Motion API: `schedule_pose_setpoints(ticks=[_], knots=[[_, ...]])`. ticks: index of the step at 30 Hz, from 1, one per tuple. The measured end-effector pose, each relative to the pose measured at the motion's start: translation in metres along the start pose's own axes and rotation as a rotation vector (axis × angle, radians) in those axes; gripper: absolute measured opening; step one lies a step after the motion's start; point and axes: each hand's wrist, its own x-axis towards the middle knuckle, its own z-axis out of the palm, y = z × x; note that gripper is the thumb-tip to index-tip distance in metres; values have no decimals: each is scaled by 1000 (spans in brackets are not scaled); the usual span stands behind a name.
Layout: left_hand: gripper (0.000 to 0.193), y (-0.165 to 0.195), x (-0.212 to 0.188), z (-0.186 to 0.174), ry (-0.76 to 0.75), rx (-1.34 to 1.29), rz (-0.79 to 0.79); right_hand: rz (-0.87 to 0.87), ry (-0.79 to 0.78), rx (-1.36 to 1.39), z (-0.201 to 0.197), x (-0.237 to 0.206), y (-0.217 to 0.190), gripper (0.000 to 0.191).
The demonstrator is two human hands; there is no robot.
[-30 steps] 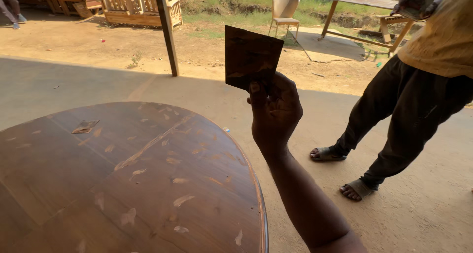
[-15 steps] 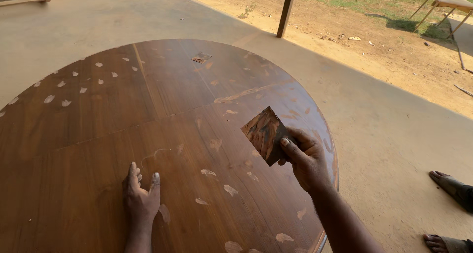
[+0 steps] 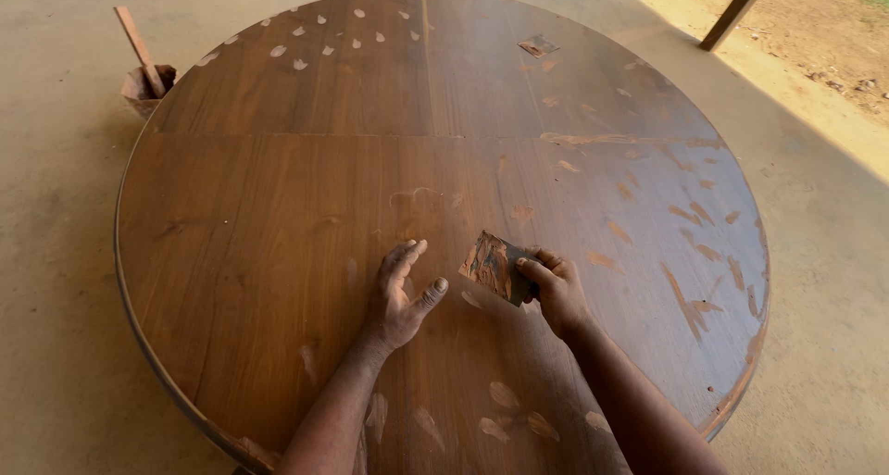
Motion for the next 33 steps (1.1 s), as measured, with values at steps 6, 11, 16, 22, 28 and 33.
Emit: schedule_pose_setpoints(ticks=[6,11,16,22,28,33], knots=[[87,18,-21,0,-37,287,76,125,-65,148,50,44,19,19],[87,18,-17,3,12,480,181,-40,-94,41,62,52,34,23],[80,17,-16,7,-24,591,176,-52,-111,157,57,58,46,25],[67,15,-12,6,5,520,240,-27,-94,300,49,69,53,27],[59,10,-9,5,15,514,233,-31,-40,329,44,87,62,28],[56,9,-6,1,32,525,226,-45,-25,321,49,89,61,27]])
